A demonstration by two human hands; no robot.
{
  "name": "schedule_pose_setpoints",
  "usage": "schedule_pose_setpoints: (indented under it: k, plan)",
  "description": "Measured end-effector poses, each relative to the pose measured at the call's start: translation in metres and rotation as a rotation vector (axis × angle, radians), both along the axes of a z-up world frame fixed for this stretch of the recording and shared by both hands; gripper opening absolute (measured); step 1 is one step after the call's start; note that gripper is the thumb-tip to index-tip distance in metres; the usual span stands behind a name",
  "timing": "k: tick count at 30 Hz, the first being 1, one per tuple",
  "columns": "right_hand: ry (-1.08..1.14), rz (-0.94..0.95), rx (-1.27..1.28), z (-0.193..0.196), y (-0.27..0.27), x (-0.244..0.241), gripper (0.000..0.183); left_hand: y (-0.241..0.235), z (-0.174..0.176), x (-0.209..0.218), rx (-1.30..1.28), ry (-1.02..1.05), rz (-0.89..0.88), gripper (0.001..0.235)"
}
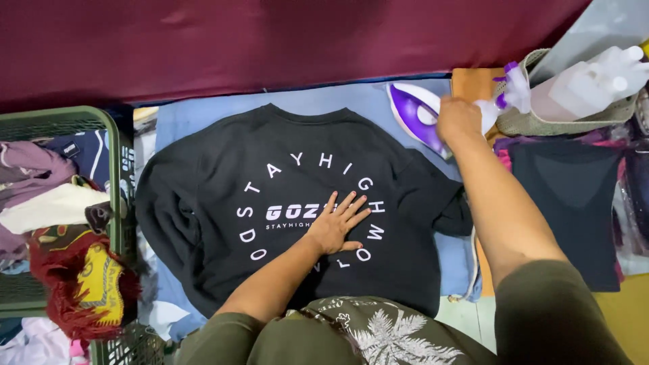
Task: Ironing a black sweatshirt on a flat surface using an electric iron.
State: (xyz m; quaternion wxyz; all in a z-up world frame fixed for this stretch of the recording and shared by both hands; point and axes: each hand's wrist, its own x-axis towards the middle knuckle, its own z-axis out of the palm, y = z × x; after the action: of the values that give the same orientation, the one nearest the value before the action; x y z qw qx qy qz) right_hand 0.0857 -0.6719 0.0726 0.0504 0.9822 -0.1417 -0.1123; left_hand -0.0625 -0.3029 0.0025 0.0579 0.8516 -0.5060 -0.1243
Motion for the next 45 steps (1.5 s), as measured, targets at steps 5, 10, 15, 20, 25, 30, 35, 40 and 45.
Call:
schedule_pose_setpoints:
  k: [5, 10, 15, 20, 25, 30, 35, 40, 45]
  plan:
    - [-0.450, 0.239, 0.030, 0.020, 0.030, 0.014, 0.030, 0.000, 0.005, 0.000, -0.021, 0.038, 0.004, 0.097]
    - [-0.418, 0.303, 0.168, 0.028, 0.069, -0.026, 0.028, -0.001, 0.007, 0.002, -0.027, 0.039, 0.006, 0.094]
    - [0.091, 0.170, 0.481, -0.066, 0.030, -0.040, 0.067, 0.000, 0.005, 0.001, -0.053, 0.003, -0.001, 0.094]
    - [0.146, 0.250, 0.225, -0.056, 0.038, -0.018, 0.034, -0.001, 0.008, 0.002, -0.036, 0.047, -0.014, 0.090]
    - [-0.448, 0.410, -0.162, 0.003, 0.065, -0.011, 0.015, 0.001, -0.007, -0.001, -0.078, -0.106, -0.126, 0.080]
    - [-0.461, 0.379, -0.120, -0.010, 0.051, -0.005, 0.016, -0.002, -0.002, 0.003, -0.032, -0.052, -0.176, 0.075]
    - [-0.470, 0.209, 0.002, 0.012, 0.094, -0.018, 0.018, 0.027, -0.015, 0.028, -0.202, 0.065, -0.001, 0.073]
    - [-0.269, 0.667, 0.506, -0.001, 0.168, -0.066, 0.037, 0.098, -0.008, 0.090, -0.219, -0.067, 0.369, 0.071]
    - [-0.336, 0.545, 0.461, -0.064, 0.157, -0.062, 0.071, 0.192, -0.018, 0.145, -0.086, -0.316, 0.741, 0.062]
